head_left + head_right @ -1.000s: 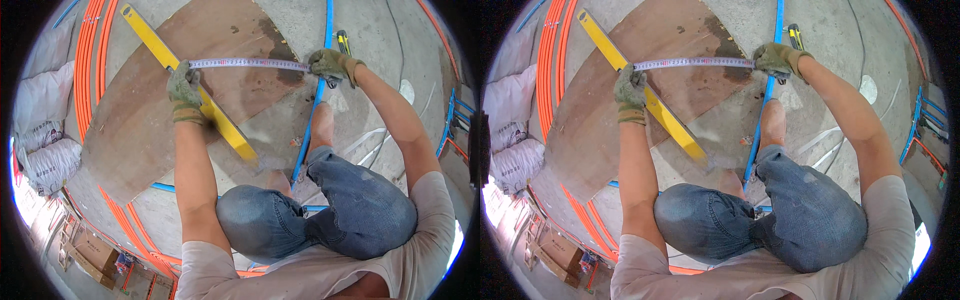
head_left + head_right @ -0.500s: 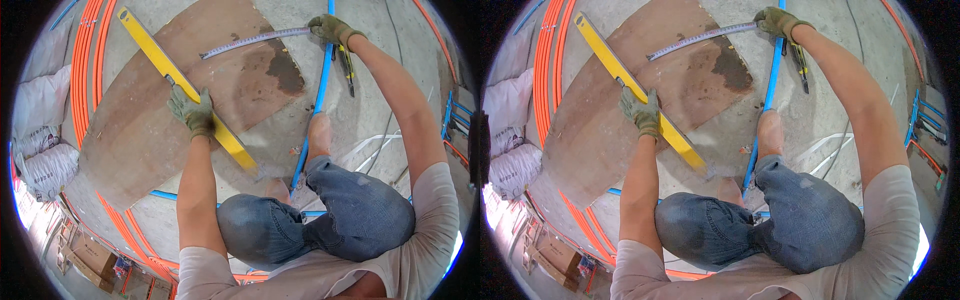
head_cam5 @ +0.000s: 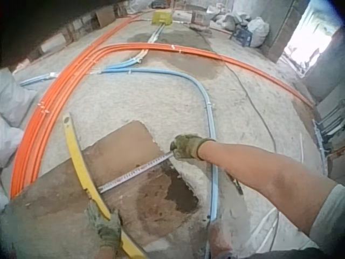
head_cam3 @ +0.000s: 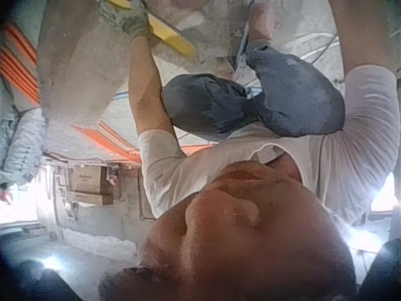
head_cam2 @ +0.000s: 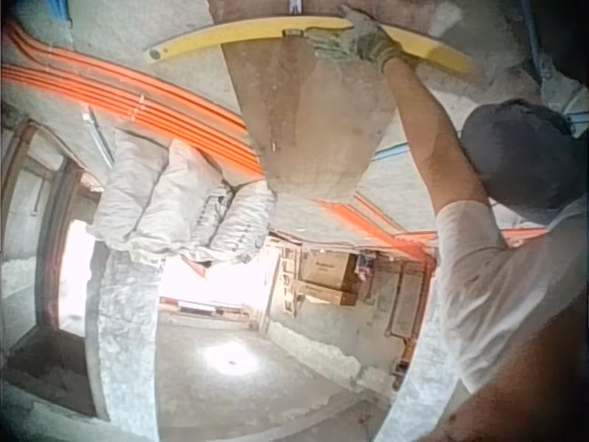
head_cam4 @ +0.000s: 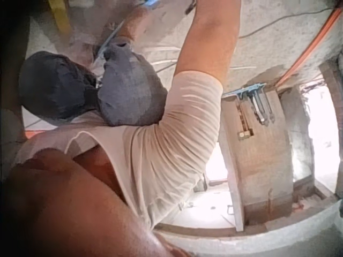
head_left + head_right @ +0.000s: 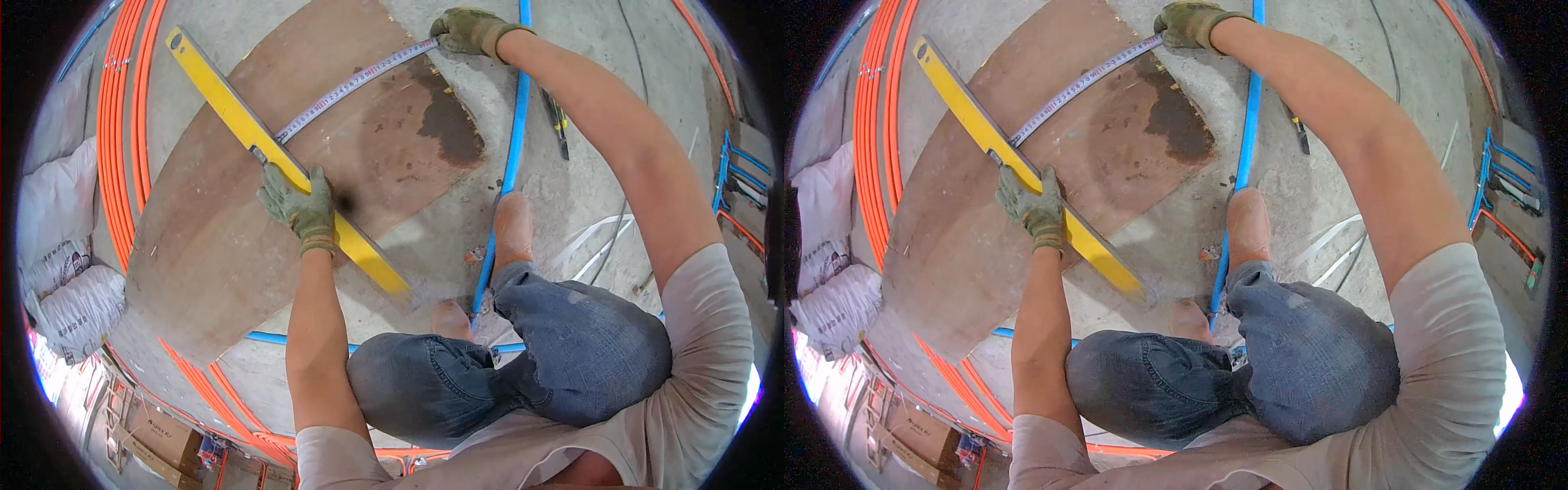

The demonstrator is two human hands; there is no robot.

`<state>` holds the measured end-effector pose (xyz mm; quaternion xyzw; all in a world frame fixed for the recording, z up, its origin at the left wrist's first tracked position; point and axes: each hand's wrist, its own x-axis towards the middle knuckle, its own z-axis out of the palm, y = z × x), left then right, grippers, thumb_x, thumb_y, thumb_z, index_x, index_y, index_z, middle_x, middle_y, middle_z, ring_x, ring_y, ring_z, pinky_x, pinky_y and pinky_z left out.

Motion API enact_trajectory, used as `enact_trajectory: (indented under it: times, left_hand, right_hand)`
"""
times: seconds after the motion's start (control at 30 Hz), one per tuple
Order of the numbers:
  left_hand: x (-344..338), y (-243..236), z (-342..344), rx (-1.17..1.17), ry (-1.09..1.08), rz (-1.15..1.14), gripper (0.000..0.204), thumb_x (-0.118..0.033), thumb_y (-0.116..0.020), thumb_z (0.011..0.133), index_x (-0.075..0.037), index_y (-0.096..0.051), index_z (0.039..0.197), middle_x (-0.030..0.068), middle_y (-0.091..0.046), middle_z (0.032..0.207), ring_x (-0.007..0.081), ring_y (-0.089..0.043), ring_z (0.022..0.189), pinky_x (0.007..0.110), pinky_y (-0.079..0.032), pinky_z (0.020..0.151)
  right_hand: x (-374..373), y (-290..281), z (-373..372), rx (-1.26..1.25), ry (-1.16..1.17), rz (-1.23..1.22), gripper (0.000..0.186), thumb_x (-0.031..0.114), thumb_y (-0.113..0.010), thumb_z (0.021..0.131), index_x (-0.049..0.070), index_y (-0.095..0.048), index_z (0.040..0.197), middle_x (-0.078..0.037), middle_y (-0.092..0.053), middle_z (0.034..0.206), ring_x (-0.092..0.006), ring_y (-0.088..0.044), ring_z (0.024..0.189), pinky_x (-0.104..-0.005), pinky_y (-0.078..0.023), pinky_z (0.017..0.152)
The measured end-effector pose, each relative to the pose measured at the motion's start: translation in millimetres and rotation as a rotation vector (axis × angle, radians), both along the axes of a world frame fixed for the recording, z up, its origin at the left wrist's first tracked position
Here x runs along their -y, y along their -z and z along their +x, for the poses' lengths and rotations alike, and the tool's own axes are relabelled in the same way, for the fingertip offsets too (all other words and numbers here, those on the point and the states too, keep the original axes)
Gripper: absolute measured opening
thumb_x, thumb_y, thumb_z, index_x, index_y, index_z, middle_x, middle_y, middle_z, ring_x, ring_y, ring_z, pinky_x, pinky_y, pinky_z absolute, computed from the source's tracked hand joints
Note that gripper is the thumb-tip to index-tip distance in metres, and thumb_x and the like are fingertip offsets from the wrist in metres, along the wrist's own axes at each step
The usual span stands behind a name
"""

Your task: The recorder is measuring and cutting pieces of plywood on the floor using a tape measure, a spirit level, and a utility knife.

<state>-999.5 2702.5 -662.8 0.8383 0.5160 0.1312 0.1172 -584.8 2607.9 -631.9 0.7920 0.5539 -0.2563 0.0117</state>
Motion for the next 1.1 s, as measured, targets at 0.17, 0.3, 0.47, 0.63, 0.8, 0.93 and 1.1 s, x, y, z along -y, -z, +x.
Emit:
enact_trajectory:
  times: [0.17, 0.3, 0.47, 0.63, 0.8, 0.93, 1.1]
  left_hand:
    - [-1, 6, -2, -0.043, 0.015, 0.017, 0.087, -0.05, -0.067, 0.08, -0.001, -0.037, 0.146, 0.0213, -0.037, 0.15, 0.0389, -0.03, 0.14, 0.048, -0.014, 0.118]
    - [-2, 8, -2, -0.135, 0.015, 0.037, 0.085, -0.05, -0.064, 0.082, -0.004, -0.036, 0.147, 0.0218, -0.037, 0.15, 0.0439, -0.03, 0.138, 0.051, -0.017, 0.117]
    - [1, 1, 2, -0.17, -0.011, 0.016, 0.085, -0.05, -0.064, 0.083, -0.005, -0.035, 0.148, 0.0198, -0.036, 0.152, 0.0397, -0.029, 0.14, 0.049, -0.015, 0.118]
    - [-5, -3, 2, -0.171, -0.004, -0.021, 0.085, -0.049, -0.066, 0.082, -0.005, -0.036, 0.148, 0.0171, -0.036, 0.152, 0.0323, -0.029, 0.143, 0.045, -0.014, 0.119]
    - [-12, 4, 5, -0.029, -0.015, 0.054, 0.08, -0.048, -0.07, 0.078, -0.007, -0.044, 0.143, 0.0194, -0.043, 0.147, 0.0411, -0.037, 0.135, 0.052, -0.022, 0.114]
    - [-11, 7, 7, -0.09, -0.042, 0.082, 0.08, -0.047, -0.07, 0.078, -0.01, -0.044, 0.144, 0.02, -0.042, 0.147, 0.0444, -0.034, 0.136, 0.053, -0.02, 0.115]
    - [-15, 5, 5, -0.004, 0.019, 0.039, 0.081, -0.047, -0.07, 0.079, -0.012, -0.042, 0.146, 0.0194, -0.041, 0.149, 0.046, -0.032, 0.137, 0.054, -0.02, 0.114]
  right_hand:
    - [-2, -1, -7, 0.031, 0.021, 0.015, 0.03, 0.023, -0.056, 0.087, 0.017, -0.07, 0.113, -0.011, -0.071, 0.101, -0.0298, -0.066, 0.096, -0.0418, -0.052, 0.086]
    - [-2, 0, -12, 0.109, 0.045, -0.015, 0.028, 0.02, -0.055, 0.087, 0.018, -0.07, 0.11, -0.009, -0.07, 0.101, -0.0289, -0.066, 0.096, -0.043, -0.052, 0.085]
    - [-3, 6, -13, 0.118, 0.032, 0.044, 0.026, 0.017, -0.056, 0.083, 0.018, -0.071, 0.105, -0.009, -0.07, 0.096, -0.0289, -0.067, 0.09, -0.044, -0.053, 0.08]
    - [-1, 10, -11, 0.131, 0.07, 0.038, 0.027, 0.016, -0.058, 0.08, 0.02, -0.072, 0.102, -0.009, -0.071, 0.095, -0.0297, -0.068, 0.087, -0.0438, -0.053, 0.078]
    - [-1, 10, -11, 0.133, 0.038, 0.044, 0.028, 0.017, -0.058, 0.08, 0.02, -0.072, 0.105, -0.01, -0.071, 0.096, -0.0295, -0.068, 0.089, -0.0434, -0.053, 0.08]
    - [-2, 7, -13, 0.099, 0.095, 0.019, 0.032, 0.016, -0.058, 0.081, 0.021, -0.072, 0.11, -0.01, -0.071, 0.1, -0.0301, -0.068, 0.094, -0.0439, -0.053, 0.083]
    - [-3, -2, -17, 0.116, 0.056, -0.031, 0.033, 0.014, -0.056, 0.082, 0.019, -0.071, 0.112, -0.01, -0.071, 0.103, -0.0301, -0.068, 0.096, -0.0444, -0.053, 0.084]
